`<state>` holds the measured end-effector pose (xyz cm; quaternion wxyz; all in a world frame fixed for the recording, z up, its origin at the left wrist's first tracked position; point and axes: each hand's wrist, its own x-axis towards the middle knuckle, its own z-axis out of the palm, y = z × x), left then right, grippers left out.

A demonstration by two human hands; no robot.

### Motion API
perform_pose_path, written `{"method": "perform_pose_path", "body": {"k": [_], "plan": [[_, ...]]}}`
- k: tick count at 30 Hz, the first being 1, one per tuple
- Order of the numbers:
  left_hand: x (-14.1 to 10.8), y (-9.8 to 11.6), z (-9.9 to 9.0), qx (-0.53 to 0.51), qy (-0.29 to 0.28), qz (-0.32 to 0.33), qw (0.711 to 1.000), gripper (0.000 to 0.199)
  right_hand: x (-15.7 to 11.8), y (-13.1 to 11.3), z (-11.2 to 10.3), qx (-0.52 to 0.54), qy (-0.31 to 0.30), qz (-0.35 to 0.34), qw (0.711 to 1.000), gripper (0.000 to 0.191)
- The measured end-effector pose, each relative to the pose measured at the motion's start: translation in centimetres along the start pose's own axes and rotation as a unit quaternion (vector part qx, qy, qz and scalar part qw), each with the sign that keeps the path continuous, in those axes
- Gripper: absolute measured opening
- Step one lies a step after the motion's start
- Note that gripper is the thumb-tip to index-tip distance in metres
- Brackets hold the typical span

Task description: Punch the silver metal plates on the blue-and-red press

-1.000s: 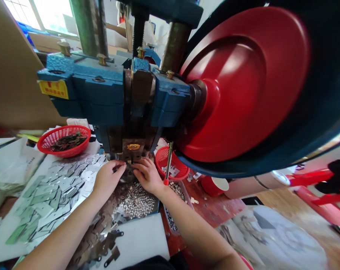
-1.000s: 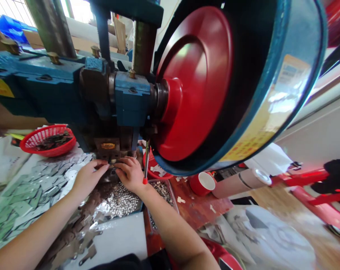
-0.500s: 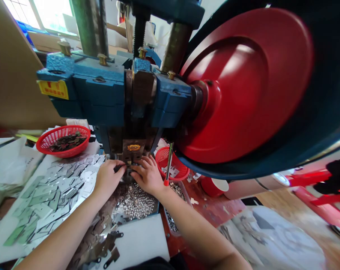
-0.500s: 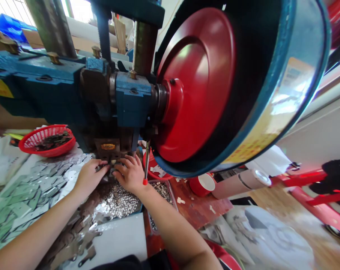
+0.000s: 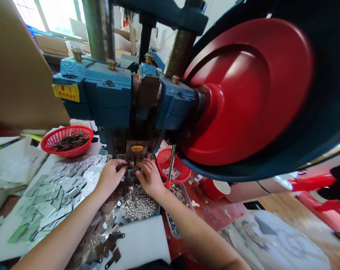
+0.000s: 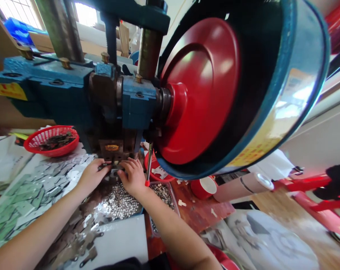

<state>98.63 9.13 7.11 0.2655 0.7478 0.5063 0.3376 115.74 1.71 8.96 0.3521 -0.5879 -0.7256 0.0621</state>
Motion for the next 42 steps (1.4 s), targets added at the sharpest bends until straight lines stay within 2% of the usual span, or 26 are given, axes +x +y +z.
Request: {"method": "perform_pose_path", "body": {"k": [10,24,28,32,35,37,39,42], "plan": [[0.2,1.0,-0.3,0.021,-0.012,0.017,1.0,0.025,-0.2,0.0,0.1,-0.033,-0.013,-0.01,0.999,0.025],[0.8,0.5,0.1,0.027,-0.049,0.023,0.998,0.031,0.0,-0.3,0.0,-0.11,-0.024,-0.051,0.992,0.025],[1.1,0.7,0.3,0.02,-0.06,0.02,0.998,0.028,0.5,-0.6,-0.1,-0.084,-0.022,-0.042,0.995,0.021],[1.2,1.1,-0.2,0.011,-0.059,0.01,0.998,0.028,0.5,-0.6,-0.1,-0.02,0.007,-0.015,1.0,0.022],[0.9,1.1,-0.9,0.005,-0.052,-0.004,0.999,0.029,-0.4,0.3,0.0,0.037,0.063,0.003,0.997,0.027],[0.4,0.9,-1.7,0.004,-0.044,-0.018,0.999,0.032,-1.6,1.1,-0.1,0.089,0.098,0.047,0.99,0.027],[-0.4,0.6,-2.7,0.004,-0.04,-0.028,0.999,0.034,-3.2,2.0,-0.5,0.163,0.119,0.129,0.971,0.027],[-1.9,-0.2,-4.3,0.007,-0.035,-0.036,0.999,0.035,-5.7,2.3,-1.8,0.278,0.129,0.249,0.919,0.034]]}}
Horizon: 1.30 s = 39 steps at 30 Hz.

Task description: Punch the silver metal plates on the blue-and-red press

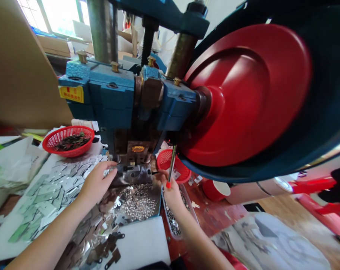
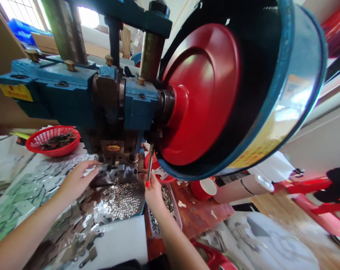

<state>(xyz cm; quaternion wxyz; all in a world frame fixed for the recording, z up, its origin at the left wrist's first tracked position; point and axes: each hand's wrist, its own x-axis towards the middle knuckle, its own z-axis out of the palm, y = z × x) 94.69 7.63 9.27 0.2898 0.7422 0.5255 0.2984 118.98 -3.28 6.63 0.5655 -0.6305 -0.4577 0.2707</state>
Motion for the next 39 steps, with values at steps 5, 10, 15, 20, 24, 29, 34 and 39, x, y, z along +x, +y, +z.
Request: {"method": "perform_pose_path", "body": {"k": [5,10,15,20,24,29,34,39], "plan": [[-3.1,-1.4,-2.4,0.025,0.025,-0.018,0.999,0.033,-2.5,-2.2,-2.3,0.07,-0.034,0.033,0.996,0.042],[-5.6,-3.0,-4.3,0.065,0.036,-0.057,0.996,0.035,-2.2,-2.7,-2.1,0.017,-0.03,0.005,0.999,0.039],[-7.2,-4.4,-5.4,0.092,0.033,-0.061,0.993,0.033,-1.9,0.0,-1.4,0.058,0.003,0.014,0.998,0.051],[-7.2,-5.3,-6.3,0.119,0.035,-0.052,0.991,0.031,-0.2,0.7,0.5,-0.005,-0.015,0.022,1.0,0.041],[-6.6,-5.7,-6.5,0.174,0.012,-0.012,0.985,0.032,3.3,-1.0,4.1,-0.178,-0.057,-0.067,0.98,0.031],[-6.3,-6.2,-6.0,0.223,-0.026,0.022,0.974,0.039,5.5,-2.0,6.3,-0.239,-0.086,-0.033,0.967,0.018],[-5.6,-6.0,-5.1,0.278,-0.01,0.041,0.96,0.041,5.0,-0.7,2.3,-0.103,0.032,0.011,0.994,0.022],[-4.2,-4.9,-4.4,0.33,-0.004,0.036,0.943,0.044,2.5,0.4,-2.6,-0.115,0.076,0.021,0.99,0.033]]}}
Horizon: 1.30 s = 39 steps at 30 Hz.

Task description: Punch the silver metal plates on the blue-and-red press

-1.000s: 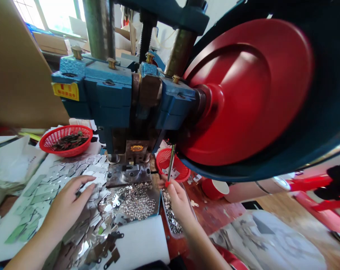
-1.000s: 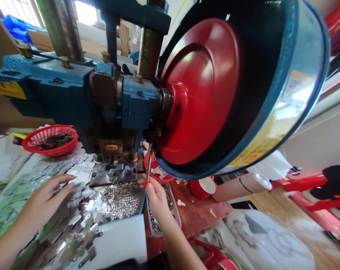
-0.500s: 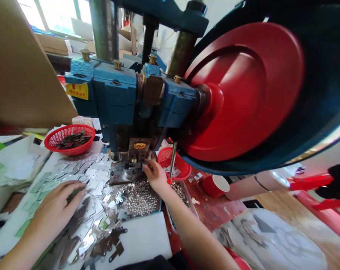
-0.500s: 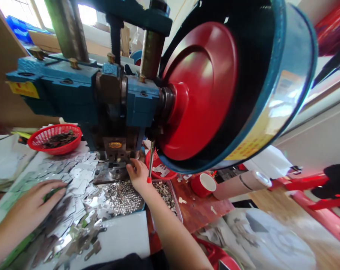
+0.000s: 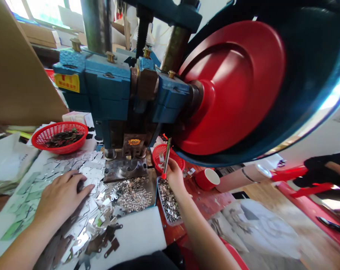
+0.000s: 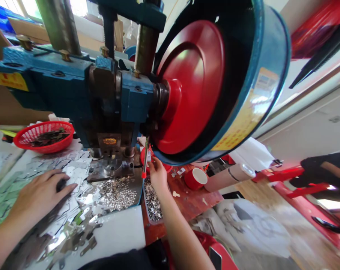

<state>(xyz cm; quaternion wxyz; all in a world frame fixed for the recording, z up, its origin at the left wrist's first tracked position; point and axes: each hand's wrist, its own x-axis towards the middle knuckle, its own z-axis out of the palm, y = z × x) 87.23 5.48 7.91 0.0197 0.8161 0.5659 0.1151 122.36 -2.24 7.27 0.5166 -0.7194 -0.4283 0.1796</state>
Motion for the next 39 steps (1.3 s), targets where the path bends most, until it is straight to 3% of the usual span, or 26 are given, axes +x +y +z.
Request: {"method": "perform_pose_path", "body": {"k": [2,5,10,15,19,22,24,27,30,34,39], "plan": [[0.4,-0.1,0.2,-0.003,-0.006,0.009,1.0,0.041,-1.4,0.3,-0.5,-0.079,-0.046,-0.028,0.995,0.025],[0.6,-0.7,0.8,-0.007,-0.02,0.009,1.0,0.037,-3.1,0.3,0.1,-0.2,-0.131,-0.109,0.965,0.016],[0.4,-1.4,1.0,-0.01,-0.032,-0.002,0.999,0.036,-3.5,0.1,1.5,-0.266,-0.181,-0.19,0.927,0.019],[0.3,-1.7,0.8,-0.037,-0.035,-0.008,0.999,0.034,-3.2,0.3,1.6,-0.271,-0.194,-0.176,0.926,0.016],[0.2,-1.7,0.6,-0.057,-0.022,0.003,0.998,0.029,-3.6,0.0,1.4,-0.22,-0.182,-0.166,0.944,0.013],[-0.1,-1.2,0.0,-0.076,-0.021,0.011,0.997,0.029,-3.4,-1.3,2.2,-0.177,-0.146,-0.175,0.957,0.011],[-0.4,-0.8,-0.6,-0.082,-0.057,-0.039,0.994,0.032,-2.7,-2.8,3.6,-0.162,-0.13,-0.201,0.957,0.01],[-0.9,-0.3,-1.6,-0.105,-0.108,-0.144,0.978,0.034,-1.3,-4.9,6.1,-0.175,-0.139,-0.265,0.938,0.012],[-1.4,0.3,-2.2,-0.182,-0.079,-0.183,0.963,0.032,-0.3,-5.9,7.7,-0.237,-0.143,-0.311,0.909,0.016],[-1.7,1.5,-2.1,-0.323,-0.062,-0.201,0.923,0.041,-0.4,-5.3,7.4,-0.257,-0.135,-0.363,0.885,0.025],[-1.2,3.4,-1.1,-0.491,-0.073,-0.2,0.845,0.054,-0.7,-4.1,6.7,-0.214,-0.169,-0.361,0.892,0.033]]}}
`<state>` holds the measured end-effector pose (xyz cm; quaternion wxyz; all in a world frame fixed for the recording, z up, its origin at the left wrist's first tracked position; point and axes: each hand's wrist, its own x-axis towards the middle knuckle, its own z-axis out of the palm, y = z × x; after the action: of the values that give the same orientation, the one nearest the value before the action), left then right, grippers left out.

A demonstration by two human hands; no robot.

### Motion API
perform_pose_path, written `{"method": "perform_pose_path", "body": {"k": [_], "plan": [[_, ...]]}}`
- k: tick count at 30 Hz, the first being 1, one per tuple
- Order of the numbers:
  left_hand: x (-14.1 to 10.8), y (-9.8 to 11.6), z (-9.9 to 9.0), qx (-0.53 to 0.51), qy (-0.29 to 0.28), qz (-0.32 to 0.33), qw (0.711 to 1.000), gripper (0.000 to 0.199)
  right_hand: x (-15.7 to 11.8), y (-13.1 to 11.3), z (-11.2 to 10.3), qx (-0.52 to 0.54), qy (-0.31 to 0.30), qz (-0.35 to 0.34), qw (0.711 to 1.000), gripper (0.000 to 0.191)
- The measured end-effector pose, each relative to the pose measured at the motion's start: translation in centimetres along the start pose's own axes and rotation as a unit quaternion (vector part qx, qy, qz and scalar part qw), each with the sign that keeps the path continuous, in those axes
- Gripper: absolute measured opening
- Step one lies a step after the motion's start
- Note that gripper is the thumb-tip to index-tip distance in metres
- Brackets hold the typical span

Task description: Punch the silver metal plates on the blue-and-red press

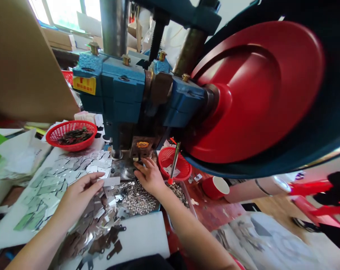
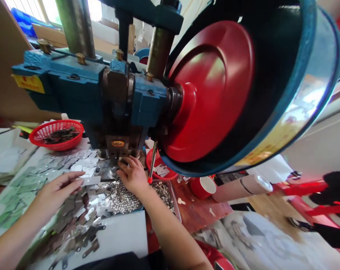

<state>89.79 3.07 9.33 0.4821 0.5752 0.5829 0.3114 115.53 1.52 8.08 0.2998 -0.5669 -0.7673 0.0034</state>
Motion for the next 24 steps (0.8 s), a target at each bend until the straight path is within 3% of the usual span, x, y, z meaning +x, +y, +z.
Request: {"method": "perform_pose_path", "body": {"k": [4,7,10,13,17,19,24], "plan": [[-0.1,0.8,1.1,-0.063,-0.017,-0.011,0.998,0.049,-0.1,-0.4,-0.3,0.051,0.026,0.008,0.998,0.035],[-0.4,1.5,1.5,-0.088,-0.025,-0.025,0.995,0.048,-0.6,-1.8,-1.0,0.091,0.044,0.028,0.994,0.025],[-0.7,2.1,2.0,-0.121,-0.03,-0.045,0.991,0.049,-1.6,-3.8,-1.2,0.162,0.017,0.063,0.985,0.018],[-1.2,2.3,3.0,-0.157,-0.05,-0.054,0.985,0.049,-2.3,-5.4,-0.5,0.285,-0.013,0.122,0.951,0.012],[-1.8,1.8,4.7,-0.139,-0.097,-0.029,0.985,0.047,-2.4,-6.2,0.4,0.407,0.025,0.255,0.877,0.018],[-2.0,1.8,5.1,-0.114,-0.099,0.003,0.988,0.046,-2.3,-6.2,0.3,0.415,0.036,0.295,0.86,0.017],[-2.2,3.1,5.1,-0.019,-0.078,0.081,0.994,0.047,-2.4,-6.4,-0.7,0.395,-0.04,0.264,0.879,0.011]]}}
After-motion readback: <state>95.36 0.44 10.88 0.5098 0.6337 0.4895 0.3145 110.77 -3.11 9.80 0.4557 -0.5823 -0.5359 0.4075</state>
